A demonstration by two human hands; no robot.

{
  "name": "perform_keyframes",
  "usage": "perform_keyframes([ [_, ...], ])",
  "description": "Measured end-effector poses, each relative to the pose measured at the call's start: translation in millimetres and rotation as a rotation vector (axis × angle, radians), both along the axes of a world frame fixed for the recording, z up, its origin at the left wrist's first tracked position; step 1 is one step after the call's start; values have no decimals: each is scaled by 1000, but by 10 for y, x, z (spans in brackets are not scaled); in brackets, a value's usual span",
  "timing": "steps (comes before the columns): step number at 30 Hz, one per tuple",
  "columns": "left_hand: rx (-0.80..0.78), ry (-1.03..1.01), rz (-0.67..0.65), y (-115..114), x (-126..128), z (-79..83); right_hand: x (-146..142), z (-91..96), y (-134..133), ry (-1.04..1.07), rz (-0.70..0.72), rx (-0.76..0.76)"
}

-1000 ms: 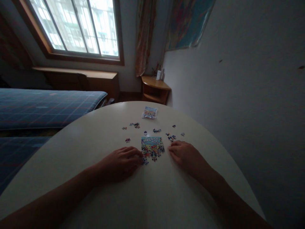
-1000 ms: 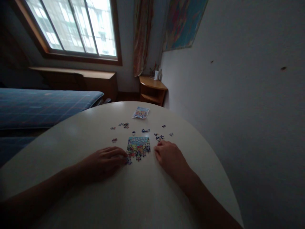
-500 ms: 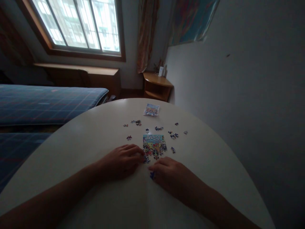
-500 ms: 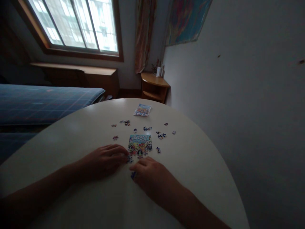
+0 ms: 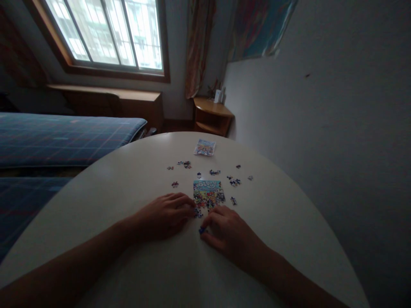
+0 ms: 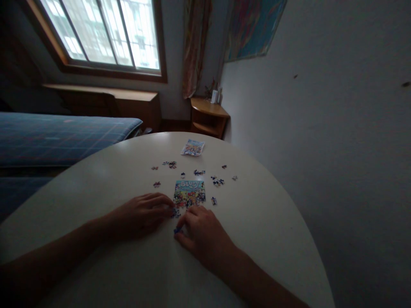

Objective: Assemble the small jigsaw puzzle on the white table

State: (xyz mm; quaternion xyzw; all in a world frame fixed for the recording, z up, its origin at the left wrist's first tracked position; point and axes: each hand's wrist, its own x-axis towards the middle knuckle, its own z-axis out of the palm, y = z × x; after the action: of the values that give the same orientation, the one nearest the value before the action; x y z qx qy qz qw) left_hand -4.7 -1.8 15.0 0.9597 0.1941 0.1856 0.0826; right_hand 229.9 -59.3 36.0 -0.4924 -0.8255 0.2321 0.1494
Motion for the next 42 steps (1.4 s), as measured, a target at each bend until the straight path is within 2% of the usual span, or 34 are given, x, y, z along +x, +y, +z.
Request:
perform_keyframes([
  [3, 3, 0, -3, 5, -4, -8, 16, 2, -17, -10, -34, 22],
  [25, 10, -7, -8, 2, 7, -4, -7, -41, 40, -13, 88, 88],
  [32, 6, -13, 4, -4, 17, -1, -73, -119, 43, -21, -12, 193],
  [42, -1, 26, 2, -6, 9, 19, -89, -109, 46, -73, -26, 241],
])
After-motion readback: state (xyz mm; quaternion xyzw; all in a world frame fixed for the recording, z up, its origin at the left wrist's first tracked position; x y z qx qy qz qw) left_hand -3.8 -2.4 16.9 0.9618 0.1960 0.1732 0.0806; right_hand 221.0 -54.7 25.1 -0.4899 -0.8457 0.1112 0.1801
